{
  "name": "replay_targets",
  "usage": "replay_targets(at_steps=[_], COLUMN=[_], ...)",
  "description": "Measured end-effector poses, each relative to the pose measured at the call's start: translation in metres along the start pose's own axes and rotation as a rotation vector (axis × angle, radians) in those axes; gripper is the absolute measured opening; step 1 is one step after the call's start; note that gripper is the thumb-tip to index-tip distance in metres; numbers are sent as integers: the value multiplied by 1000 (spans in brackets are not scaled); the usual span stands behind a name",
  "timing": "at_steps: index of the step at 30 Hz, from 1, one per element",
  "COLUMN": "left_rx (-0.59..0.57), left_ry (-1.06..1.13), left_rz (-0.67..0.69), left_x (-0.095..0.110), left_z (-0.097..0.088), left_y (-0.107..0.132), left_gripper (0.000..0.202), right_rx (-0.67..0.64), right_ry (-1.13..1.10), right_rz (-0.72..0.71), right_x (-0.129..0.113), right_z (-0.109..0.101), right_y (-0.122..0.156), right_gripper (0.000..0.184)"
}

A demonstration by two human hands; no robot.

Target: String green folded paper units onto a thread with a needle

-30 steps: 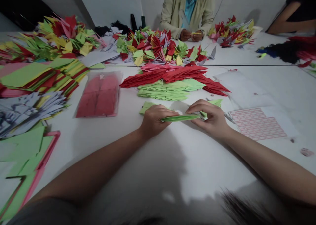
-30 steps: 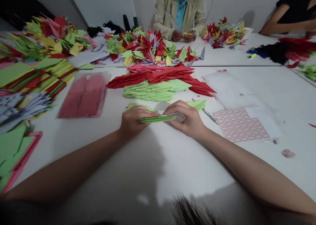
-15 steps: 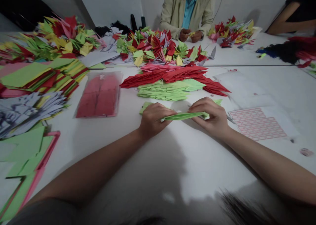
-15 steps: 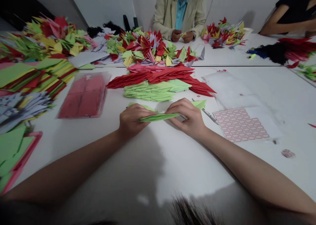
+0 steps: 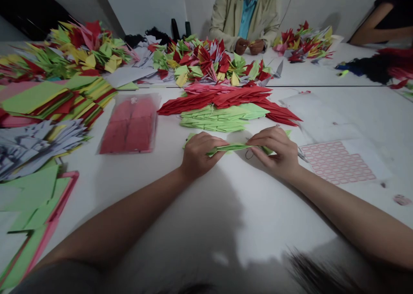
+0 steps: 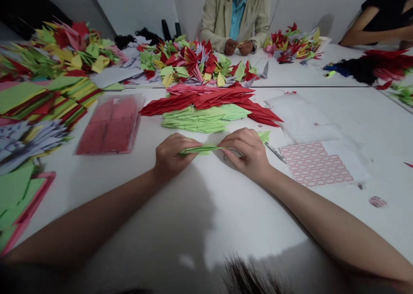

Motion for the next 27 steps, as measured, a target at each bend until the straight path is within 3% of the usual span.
replay_targets(at_steps=[3, 7, 10, 13, 18, 21, 27], left_rx=[23, 0, -32, -54, -92, -157, -218], left_ry=[43, 119, 154, 173, 116, 5, -85], left_rz=[-81, -271, -323, -252, 21, 115, 227], left_x=[1, 3, 3, 5, 12, 16, 20], left_z=[0, 0, 1, 2, 6, 6, 4], left_y=[-2, -3, -3, -3, 1, 3, 4], left_gripper=[3, 16, 17, 14, 7, 11, 12], right_rx=[15, -12, -27, -54, -187, -256, -335], right_ry=[-86, -280, -339, -307, -191, -104, -77], right_rz=[174, 467, 540, 494, 239, 118, 46], right_x=[2, 6, 6, 4, -4, -9, -14], right_z=[1, 3, 5, 7, 12, 14, 12], right_y=[-2, -2, -1, 0, 2, 4, 2], right_gripper=[6, 7, 10, 9, 5, 7, 9])
Point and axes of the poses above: each hand's wrist, its own y-axis away from the middle knuckle, its own z-axis out of the palm, x = y × z, the point moved 2 cm from there along -y, towards the middle knuckle, and after that the axes turned 6 degrees about -y, right-handed, at the moved point
